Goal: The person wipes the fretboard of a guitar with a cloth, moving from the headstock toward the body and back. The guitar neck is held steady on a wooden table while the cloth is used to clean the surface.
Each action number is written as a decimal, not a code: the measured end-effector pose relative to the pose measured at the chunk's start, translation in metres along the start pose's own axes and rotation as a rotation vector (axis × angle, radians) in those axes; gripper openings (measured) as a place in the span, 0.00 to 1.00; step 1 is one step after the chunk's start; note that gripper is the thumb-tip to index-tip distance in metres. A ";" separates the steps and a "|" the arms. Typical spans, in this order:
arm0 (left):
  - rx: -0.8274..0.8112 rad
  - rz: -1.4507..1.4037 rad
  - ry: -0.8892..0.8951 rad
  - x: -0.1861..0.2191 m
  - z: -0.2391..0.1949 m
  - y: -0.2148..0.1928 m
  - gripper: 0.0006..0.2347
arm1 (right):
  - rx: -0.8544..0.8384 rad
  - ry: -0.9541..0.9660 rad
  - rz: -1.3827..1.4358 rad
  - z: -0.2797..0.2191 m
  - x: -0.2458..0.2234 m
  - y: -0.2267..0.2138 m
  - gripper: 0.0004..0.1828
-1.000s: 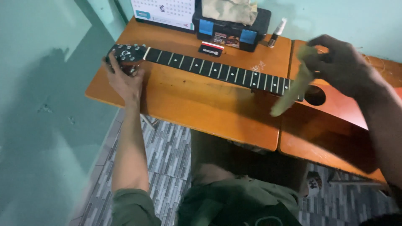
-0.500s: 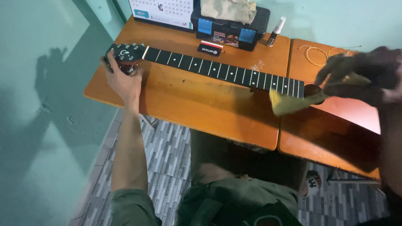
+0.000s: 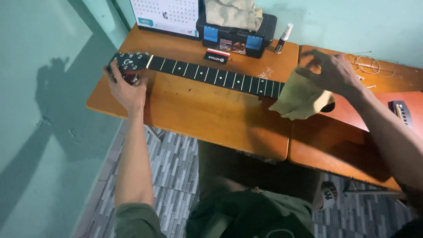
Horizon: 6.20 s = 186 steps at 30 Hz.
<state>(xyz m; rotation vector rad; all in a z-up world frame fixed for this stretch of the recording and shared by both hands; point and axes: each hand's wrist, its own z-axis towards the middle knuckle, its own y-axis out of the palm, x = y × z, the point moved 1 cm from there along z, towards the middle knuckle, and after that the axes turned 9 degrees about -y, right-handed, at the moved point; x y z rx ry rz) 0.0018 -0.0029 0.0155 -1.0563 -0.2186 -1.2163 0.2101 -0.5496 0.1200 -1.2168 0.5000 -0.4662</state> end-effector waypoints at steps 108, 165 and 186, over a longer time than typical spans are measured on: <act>-0.066 0.089 -0.023 0.033 -0.007 -0.017 0.41 | 0.154 0.246 -0.297 -0.093 -0.189 0.031 0.46; -0.344 0.361 -0.119 0.119 -0.006 -0.087 0.44 | -0.047 0.345 -0.086 -0.061 -0.129 0.034 0.38; -0.816 -0.109 0.202 0.081 0.055 0.032 0.12 | -0.013 0.454 -0.087 -0.026 -0.125 0.041 0.46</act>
